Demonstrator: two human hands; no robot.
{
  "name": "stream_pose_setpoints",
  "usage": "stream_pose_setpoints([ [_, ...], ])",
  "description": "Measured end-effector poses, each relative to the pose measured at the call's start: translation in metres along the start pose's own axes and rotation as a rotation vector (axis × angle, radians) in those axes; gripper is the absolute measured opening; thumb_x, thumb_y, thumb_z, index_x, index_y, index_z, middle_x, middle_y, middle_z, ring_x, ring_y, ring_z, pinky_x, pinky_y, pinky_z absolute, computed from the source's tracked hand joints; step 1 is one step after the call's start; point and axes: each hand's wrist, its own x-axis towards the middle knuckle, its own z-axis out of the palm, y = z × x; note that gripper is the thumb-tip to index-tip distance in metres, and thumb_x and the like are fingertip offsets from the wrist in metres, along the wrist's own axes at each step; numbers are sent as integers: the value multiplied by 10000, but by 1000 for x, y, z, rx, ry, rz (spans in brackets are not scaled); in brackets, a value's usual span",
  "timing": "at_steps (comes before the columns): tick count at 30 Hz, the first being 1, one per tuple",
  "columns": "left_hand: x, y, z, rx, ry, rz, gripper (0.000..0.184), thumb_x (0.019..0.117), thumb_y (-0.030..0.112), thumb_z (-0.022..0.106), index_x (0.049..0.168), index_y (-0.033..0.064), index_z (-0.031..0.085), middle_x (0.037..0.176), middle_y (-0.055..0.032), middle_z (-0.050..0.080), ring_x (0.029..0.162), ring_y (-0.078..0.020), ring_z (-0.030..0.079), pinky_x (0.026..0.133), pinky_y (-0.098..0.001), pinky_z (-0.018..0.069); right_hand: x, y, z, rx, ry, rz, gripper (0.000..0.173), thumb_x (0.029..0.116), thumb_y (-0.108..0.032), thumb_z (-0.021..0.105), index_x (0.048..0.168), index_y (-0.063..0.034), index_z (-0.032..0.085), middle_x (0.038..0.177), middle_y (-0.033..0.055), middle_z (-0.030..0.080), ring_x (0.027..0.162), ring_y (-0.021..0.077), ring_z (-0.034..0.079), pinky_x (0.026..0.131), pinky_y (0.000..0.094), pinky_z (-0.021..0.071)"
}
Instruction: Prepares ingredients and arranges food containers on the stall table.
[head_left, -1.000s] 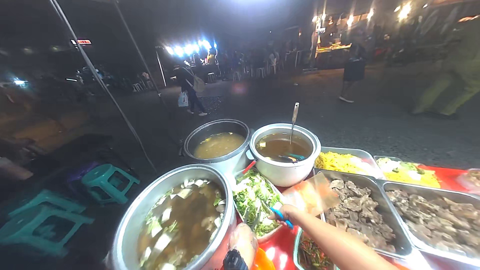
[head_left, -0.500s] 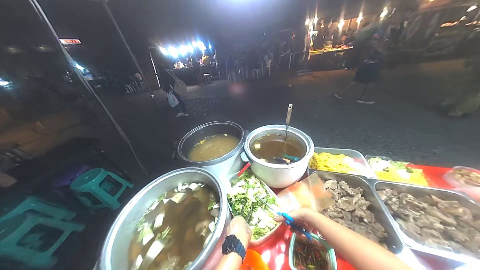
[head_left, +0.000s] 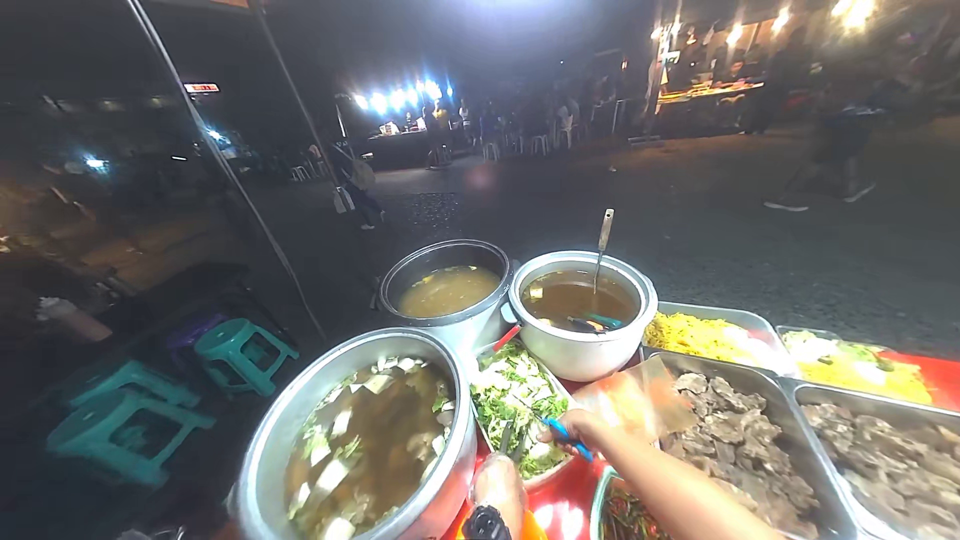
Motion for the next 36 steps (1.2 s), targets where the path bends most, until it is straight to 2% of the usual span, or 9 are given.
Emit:
stream_pose_setpoints([
  [2, 2, -3, -9, 10, 12, -11, 478, 977, 339, 562, 1304, -5, 619, 1337, -187, 640, 1236, -331, 627, 1009, -521, 514, -8, 2, -1, -74, 22, 1, 354, 923, -435, 755, 975, -104, 644, 670, -55, 562, 540, 51, 510, 551, 235, 460],
  [6, 6, 5, -41, -8, -20, -90, 515, 922, 380, 642, 1257, -10, 648, 1336, -194, 639, 1245, -333, 622, 1010, -525, 520, -20, 19, -23, -186, -6, 18, 453, 907, -570, 716, 901, -120, 659, 665, -56, 591, 548, 63, 537, 570, 264, 478],
  [9, 22, 10, -45, -4, -34, -100, 478, 900, 370, 654, 1211, 8, 675, 1307, -176, 661, 1228, -323, 635, 1002, -527, 527, -27, 21, -30, -53, -106, 66, 553, 939, -662, 610, 988, -111, 631, 683, -31, 577, 537, 81, 524, 539, 261, 471],
  [14, 27, 7, -33, -13, 0, -65, 456, 902, 374, 644, 1165, 4, 693, 1233, -183, 693, 1172, -321, 664, 959, -527, 546, -1, 4, -16, 78, -36, 61, 590, 890, -678, 667, 1022, -104, 628, 665, -12, 565, 515, 101, 514, 512, 283, 469],
  [23, 11, 6, -34, -64, -56, -98, 481, 919, 396, 645, 1184, -3, 679, 1266, -182, 676, 1192, -321, 651, 972, -514, 538, 38, -47, 15, 146, 104, 21, 692, 867, -687, 692, 1160, -63, 630, 816, 59, 570, 644, 153, 527, 628, 344, 490],
  [26, 8, 3, -37, -68, -78, -100, 501, 925, 410, 636, 1211, 0, 675, 1288, -185, 668, 1212, -322, 642, 995, -521, 526, 46, -36, 17, 91, 138, -35, 575, 912, -593, 707, 1102, -54, 650, 807, 31, 578, 663, 136, 538, 648, 329, 490],
  [29, 14, 3, -36, -82, -60, -115, 513, 908, 429, 646, 1207, 12, 675, 1284, -178, 670, 1211, -316, 643, 994, -521, 527, 46, -14, 11, 64, 153, -75, 507, 886, -529, 768, 1034, -56, 660, 753, 3, 604, 615, 117, 561, 607, 314, 502],
  [32, 15, 2, -37, -55, -8, -95, 570, 910, 418, 645, 1284, -11, 620, 1321, -191, 644, 1232, -321, 628, 1006, -509, 522, 22, 11, 3, 28, 138, -75, 487, 870, -525, 787, 965, -64, 665, 695, -13, 600, 559, 101, 551, 556, 297, 492],
  [36, 22, 12, -36, -5, 36, -94, 609, 917, 321, 639, 1396, -34, 520, 1380, -223, 594, 1230, -354, 626, 993, -523, 531, -20, 39, -13, -120, 90, -40, 522, 856, -564, 781, 956, -62, 678, 724, -5, 625, 594, 108, 565, 604, 321, 497],
])
